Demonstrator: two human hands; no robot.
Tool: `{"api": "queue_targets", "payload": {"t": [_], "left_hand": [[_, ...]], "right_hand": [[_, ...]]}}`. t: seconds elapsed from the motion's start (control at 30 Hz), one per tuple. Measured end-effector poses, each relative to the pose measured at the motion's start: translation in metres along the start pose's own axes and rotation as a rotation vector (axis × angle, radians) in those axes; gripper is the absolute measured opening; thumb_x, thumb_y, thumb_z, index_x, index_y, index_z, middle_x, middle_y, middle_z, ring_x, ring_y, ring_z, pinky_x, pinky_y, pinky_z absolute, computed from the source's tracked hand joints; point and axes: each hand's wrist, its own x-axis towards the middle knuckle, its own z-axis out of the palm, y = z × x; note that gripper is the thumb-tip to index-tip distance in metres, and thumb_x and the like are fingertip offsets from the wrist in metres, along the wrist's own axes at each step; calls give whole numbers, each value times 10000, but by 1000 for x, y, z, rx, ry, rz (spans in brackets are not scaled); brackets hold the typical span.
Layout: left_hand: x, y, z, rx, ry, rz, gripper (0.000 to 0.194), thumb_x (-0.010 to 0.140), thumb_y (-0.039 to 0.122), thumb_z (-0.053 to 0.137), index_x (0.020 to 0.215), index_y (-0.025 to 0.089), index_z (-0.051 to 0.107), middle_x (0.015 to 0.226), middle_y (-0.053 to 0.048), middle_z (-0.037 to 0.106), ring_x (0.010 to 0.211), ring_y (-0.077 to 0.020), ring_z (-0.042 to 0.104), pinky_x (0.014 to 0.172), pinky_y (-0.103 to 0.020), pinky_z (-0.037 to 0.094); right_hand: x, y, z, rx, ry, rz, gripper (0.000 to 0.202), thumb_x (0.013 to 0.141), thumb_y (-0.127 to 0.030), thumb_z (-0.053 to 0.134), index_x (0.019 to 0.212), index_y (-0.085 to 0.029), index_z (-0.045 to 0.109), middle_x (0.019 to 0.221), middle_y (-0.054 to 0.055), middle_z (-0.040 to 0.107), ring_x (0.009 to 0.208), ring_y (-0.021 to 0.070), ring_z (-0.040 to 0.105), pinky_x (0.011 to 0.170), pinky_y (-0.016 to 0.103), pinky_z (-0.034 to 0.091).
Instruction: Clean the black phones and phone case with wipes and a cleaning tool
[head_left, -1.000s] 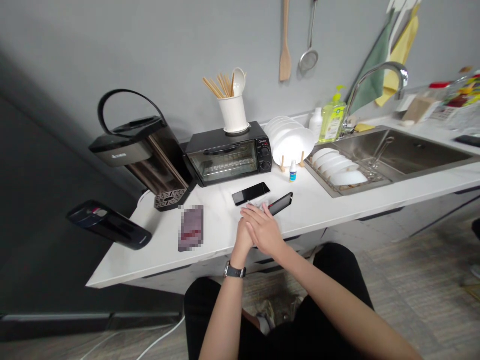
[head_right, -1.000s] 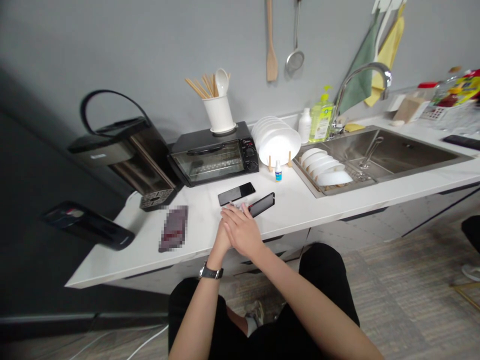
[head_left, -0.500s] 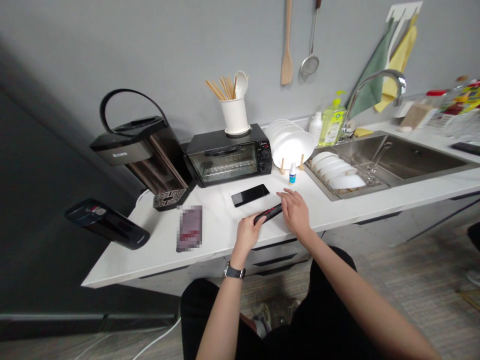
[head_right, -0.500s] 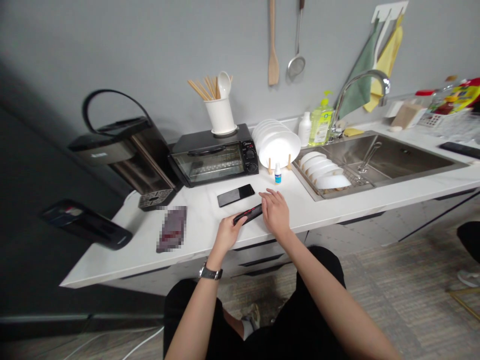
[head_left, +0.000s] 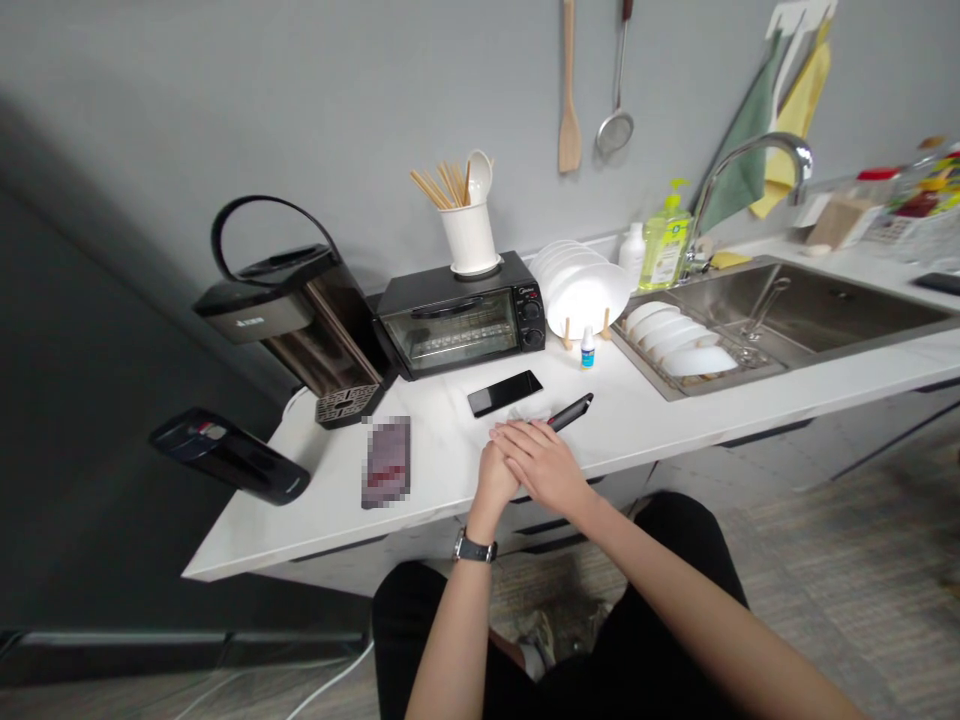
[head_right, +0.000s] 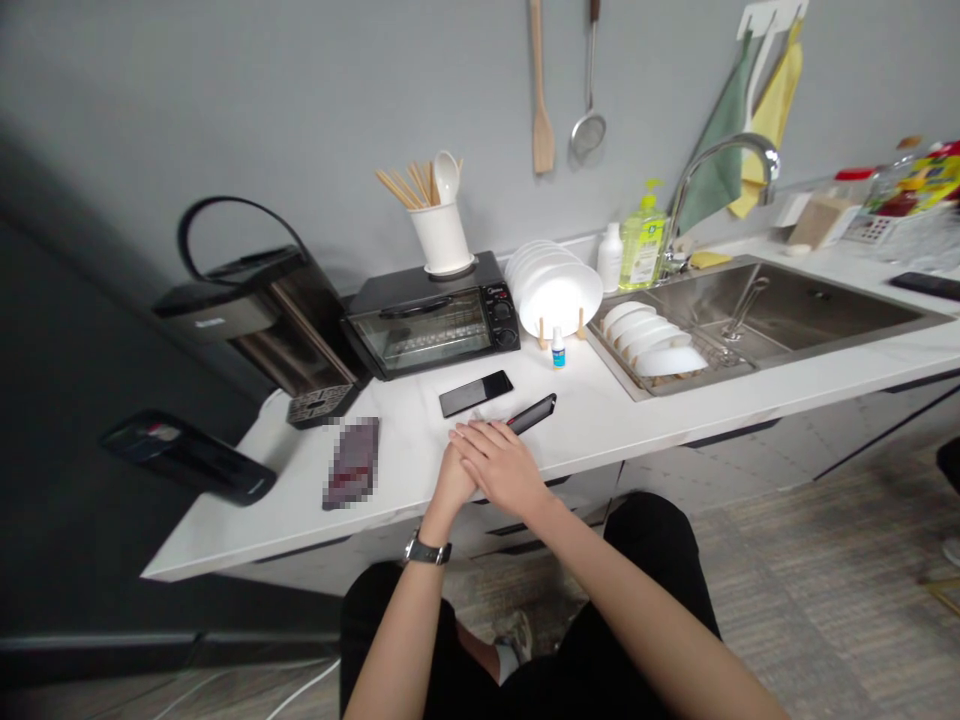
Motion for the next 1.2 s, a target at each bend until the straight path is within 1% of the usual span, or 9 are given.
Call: {"api": "queue_targets", "payload": {"t": [0.13, 0.27, 0.37, 0.57, 0.7, 0.93, 1.0, 1.1, 1.2], "left_hand": [[-1, 7, -4, -17, -47, -36, 267, 961, 153, 550, 1065, 140, 795, 1028, -126, 821, 901, -255, 770, 841, -315, 574], [1, 11, -6, -128, -40, -17, 297, 1020, 339, 581, 1210, 232, 783, 1227, -63, 787, 1096, -257, 752, 968, -334, 568], [2, 10, -5, -127, -30, -40, 290, 1014, 351, 603, 1201, 231, 790, 1218, -61, 790, 1109, -276, 750, 963, -353, 572], [2, 9, -4, -143, 1, -35, 282, 1016, 346, 603, 1188, 224, 789, 1187, -57, 801, 1080, -260, 757, 977, -348, 567], [2, 10, -5, -146, -4, -25, 285, 1015, 344, 592, 1191, 231, 786, 1189, -59, 801, 1088, -253, 756, 988, -344, 561], [0, 5, -6, 25, -52, -60, 274, 945, 137, 528, 999, 112, 796, 994, -163, 816, 879, -267, 765, 800, -317, 560], [0, 4, -7, 33, -54, -68, 260, 927, 127, 536, 957, 102, 792, 973, -173, 814, 847, -267, 759, 770, -315, 555], [0, 6, -7, 0, -48, -62, 290, 975, 203, 521, 929, 131, 798, 935, -131, 820, 811, -250, 753, 776, -315, 560], [1, 7, -6, -117, -37, -33, 294, 1011, 327, 554, 1107, 193, 797, 1091, -78, 822, 955, -245, 765, 885, -322, 571]], "right_hand": [[-6, 34, -14, -60, 21, 37, 461, 1101, -259, 398, 1544, -183, 505, 1474, 105, 638, 1352, 265, 566, 1158, 478, 397], [-10, 78, -30, -91, 132, 222, 421, 1113, -290, 346, 1383, -160, 642, 1290, 128, 734, 1243, 278, 637, 1112, 481, 435], [-13, 97, -33, -75, 211, 389, 441, 1122, -303, 293, 1281, -186, 688, 1215, 110, 761, 1259, 275, 645, 1153, 519, 409], [-11, 81, -18, -77, 354, 554, 454, 1124, -289, 252, 1278, -210, 671, 1453, 115, 645, 1556, 317, 350, 1230, 723, 187], [-4, 54, -15, -104, 331, 523, 441, 1115, -249, 275, 1303, -204, 671, 1540, 110, 577, 1590, 343, 265, 1222, 770, 119], [7, -11, 5, 7, 89, 214, 446, 1105, -213, 325, 1472, -160, 572, 1561, 115, 557, 1514, 280, 422, 1224, 578, 319], [6, -9, 4, 5, 47, 143, 460, 1106, -224, 335, 1518, -158, 528, 1568, 118, 548, 1472, 268, 478, 1203, 536, 358], [1, 18, -5, -20, 40, 123, 463, 1108, -242, 339, 1530, -172, 518, 1539, 116, 581, 1412, 256, 540, 1198, 506, 365], [-5, 57, -21, -75, 109, 222, 431, 1113, -270, 347, 1458, -181, 589, 1433, 115, 671, 1360, 267, 586, 1201, 519, 354]]}}
